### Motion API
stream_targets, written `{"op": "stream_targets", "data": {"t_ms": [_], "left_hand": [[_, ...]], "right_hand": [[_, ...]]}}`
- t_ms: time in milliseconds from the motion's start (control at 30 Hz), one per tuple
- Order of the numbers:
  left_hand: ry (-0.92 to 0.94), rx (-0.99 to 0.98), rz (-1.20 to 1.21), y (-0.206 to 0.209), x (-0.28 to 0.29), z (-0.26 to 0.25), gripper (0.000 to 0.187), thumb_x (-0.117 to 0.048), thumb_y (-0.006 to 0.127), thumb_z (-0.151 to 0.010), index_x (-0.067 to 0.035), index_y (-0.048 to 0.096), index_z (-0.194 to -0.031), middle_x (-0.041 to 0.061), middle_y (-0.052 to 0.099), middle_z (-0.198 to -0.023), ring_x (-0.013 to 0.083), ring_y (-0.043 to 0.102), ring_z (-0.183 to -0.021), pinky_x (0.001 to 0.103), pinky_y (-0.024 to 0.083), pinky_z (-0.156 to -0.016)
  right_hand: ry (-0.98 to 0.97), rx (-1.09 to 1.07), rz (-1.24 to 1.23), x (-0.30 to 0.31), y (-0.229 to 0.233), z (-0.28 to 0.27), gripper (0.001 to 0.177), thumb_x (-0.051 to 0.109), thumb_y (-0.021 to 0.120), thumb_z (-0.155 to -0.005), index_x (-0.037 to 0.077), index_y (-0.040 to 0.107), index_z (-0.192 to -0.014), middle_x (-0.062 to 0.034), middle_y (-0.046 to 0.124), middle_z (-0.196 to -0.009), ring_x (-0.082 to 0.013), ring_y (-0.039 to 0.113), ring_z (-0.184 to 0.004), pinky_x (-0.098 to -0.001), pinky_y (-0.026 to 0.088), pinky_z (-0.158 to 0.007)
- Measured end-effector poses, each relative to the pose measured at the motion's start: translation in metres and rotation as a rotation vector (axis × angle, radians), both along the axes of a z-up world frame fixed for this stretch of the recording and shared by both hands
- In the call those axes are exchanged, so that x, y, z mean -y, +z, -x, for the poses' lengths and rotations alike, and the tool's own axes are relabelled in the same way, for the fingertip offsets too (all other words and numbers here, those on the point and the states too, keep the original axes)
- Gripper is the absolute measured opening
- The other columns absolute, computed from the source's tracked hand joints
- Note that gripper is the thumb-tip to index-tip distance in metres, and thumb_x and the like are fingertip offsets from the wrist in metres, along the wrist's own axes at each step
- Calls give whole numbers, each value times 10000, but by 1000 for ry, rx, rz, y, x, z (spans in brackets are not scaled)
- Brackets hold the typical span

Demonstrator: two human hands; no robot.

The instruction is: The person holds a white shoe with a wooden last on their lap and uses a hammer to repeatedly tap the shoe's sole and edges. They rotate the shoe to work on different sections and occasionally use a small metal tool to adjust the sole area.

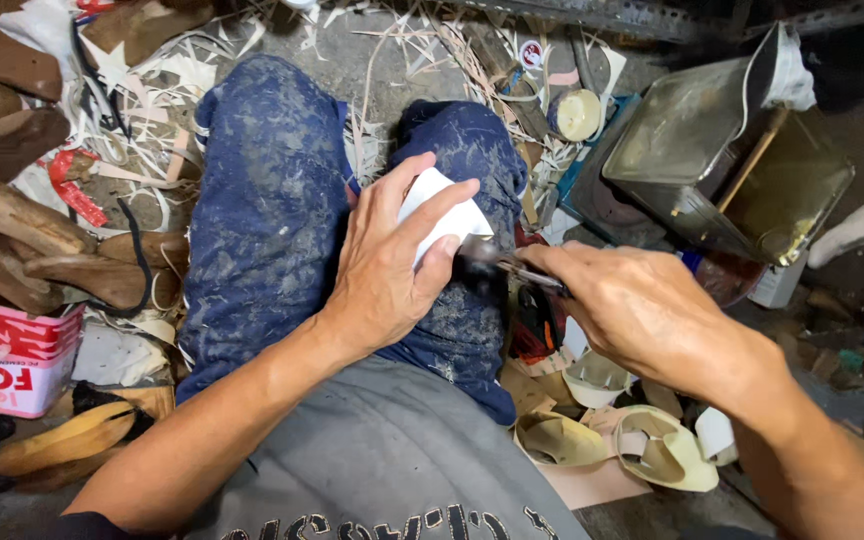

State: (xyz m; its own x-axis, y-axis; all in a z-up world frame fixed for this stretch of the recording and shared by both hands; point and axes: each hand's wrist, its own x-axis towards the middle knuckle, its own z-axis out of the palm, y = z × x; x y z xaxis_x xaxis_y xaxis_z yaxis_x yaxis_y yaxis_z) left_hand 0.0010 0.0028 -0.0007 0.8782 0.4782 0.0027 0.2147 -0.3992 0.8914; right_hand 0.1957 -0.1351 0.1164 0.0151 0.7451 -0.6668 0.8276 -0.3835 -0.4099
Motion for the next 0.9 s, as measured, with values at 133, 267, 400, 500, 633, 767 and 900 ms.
{"op": "stream_targets", "data": {"t_ms": [133, 267, 400, 500, 633, 767, 900], "left_hand": [[-11, -22, 14, 3, -1, -1, 423, -303, 449, -1032, -217, 570, -1429, 214, 428, -1505, 409, 475, -1320, 541, 354, -1132], [-7, -1, 54, 3, -7, -2, 406, -293, 499, -999, -202, 590, -1384, 190, 440, -1488, 403, 487, -1328, 533, 394, -1094], [-27, 15, 46, 3, -3, 2, 405, -289, 503, -991, -202, 583, -1378, 188, 450, -1480, 405, 492, -1306, 528, 409, -1072], [-38, -51, 114, 6, -8, -1, 460, -284, 464, -970, -205, 573, -1410, 159, 412, -1506, 363, 456, -1329, 491, 354, -1124], [-52, -47, 168, 5, -12, 3, 436, -312, 431, -1030, -195, 522, -1440, 191, 396, -1468, 350, 424, -1372, 481, 288, -1142], [-33, -15, 84, 3, -11, 3, 439, -236, 478, -991, -149, 522, -1419, 228, 401, -1487, 414, 459, -1334, 513, 336, -1124], [-17, 22, 54, 3, -9, 2, 421, -244, 458, -1007, -159, 547, -1410, 243, 416, -1478, 417, 473, -1326, 517, 356, -1118]], "right_hand": [[198, 226, 30, 3, 5, 2, 501, 123, 547, -934, 158, 474, -1428, -83, 568, -877, -388, 662, -658, -535, 489, -453], [277, 447, 49, 12, -6, 14, 586, 165, 529, -942, 233, 434, -1516, -93, 512, -914, -342, 704, -548, -502, 538, -382], [270, 490, 77, 27, -10, 48, 625, 72, 571, -849, 135, 437, -1456, -64, 565, -906, -221, 639, -431, -383, 530, -295], [285, 527, 56, 29, -15, 56, 611, 183, 617, -835, 138, 458, -1423, -7, 589, -830, -209, 679, -442, -384, 511, -293], [218, 468, -14, 30, -26, 53, 569, 348, 631, -897, 183, 478, -1421, -20, 606, -912, -277, 698, -509, -450, 499, -314], [57, 138, -155, 17, -22, 28, 668, 86, 659, -858, 74, 471, -1499, -164, 723, -1086, -416, 704, -982, -525, 581, -787], [-62, -40, 63, 6, -12, 10, 591, 100, 601, -891, 190, 483, -1463, -90, 687, -1317, -367, 670, -1106, -503, 544, -725]]}}
